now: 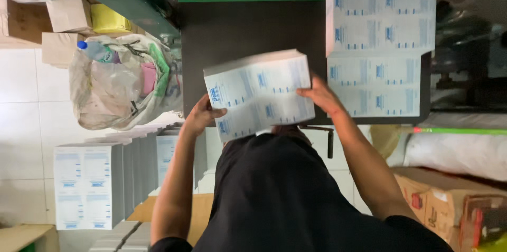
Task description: The person picks up stacks of white papers with blue printed patterns from a table and arranges them into a larger pile. The person repeatedly lifts, aligns, and places the paper stacks by hand in a cluttered room.
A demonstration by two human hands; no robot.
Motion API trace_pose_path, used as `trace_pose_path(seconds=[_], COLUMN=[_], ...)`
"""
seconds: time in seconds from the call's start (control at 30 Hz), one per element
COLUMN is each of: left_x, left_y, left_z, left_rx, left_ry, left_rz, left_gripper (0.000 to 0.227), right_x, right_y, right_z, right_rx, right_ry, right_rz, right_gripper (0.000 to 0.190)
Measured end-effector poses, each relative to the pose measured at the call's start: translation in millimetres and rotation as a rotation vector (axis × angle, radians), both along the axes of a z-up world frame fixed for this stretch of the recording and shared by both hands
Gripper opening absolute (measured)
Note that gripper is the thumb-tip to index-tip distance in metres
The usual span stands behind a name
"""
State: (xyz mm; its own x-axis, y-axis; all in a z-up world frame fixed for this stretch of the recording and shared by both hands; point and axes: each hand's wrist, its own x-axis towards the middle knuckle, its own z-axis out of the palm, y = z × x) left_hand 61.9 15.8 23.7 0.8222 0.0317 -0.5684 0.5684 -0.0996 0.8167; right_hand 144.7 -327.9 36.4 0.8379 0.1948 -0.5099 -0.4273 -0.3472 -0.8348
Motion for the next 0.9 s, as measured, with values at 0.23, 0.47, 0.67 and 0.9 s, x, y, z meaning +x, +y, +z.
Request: trace_pose_path(seconds=[0.23, 0.47, 0.67, 0.9], left_x=[-31, -41, -39, -43], left_y=[14, 6, 5, -16], left_z=[-40, -50, -34, -15], left_rx=[0.290, 0.221, 0.203, 0.228], left_ry=[-0.141, -0.328, -0.398, -0.482], left_rz=[0.076, 0.113, 0.179, 0.222], left_gripper=[0.092, 0.110, 0.110, 0.085], right_x=[-12, -23, -16, -17], right_y=[-26, -8, -24, -12], right_z=[-48, -18, -41, -3], right_rx=[-0.259, -0.001, 0.201, 0.032], right_ry=[-0.003, -0.169, -0.371, -0.409], right_rz=[-0.016, -0.169, -0.057, -0.015], right_gripper=[0.060, 0.080, 0.094, 0.088])
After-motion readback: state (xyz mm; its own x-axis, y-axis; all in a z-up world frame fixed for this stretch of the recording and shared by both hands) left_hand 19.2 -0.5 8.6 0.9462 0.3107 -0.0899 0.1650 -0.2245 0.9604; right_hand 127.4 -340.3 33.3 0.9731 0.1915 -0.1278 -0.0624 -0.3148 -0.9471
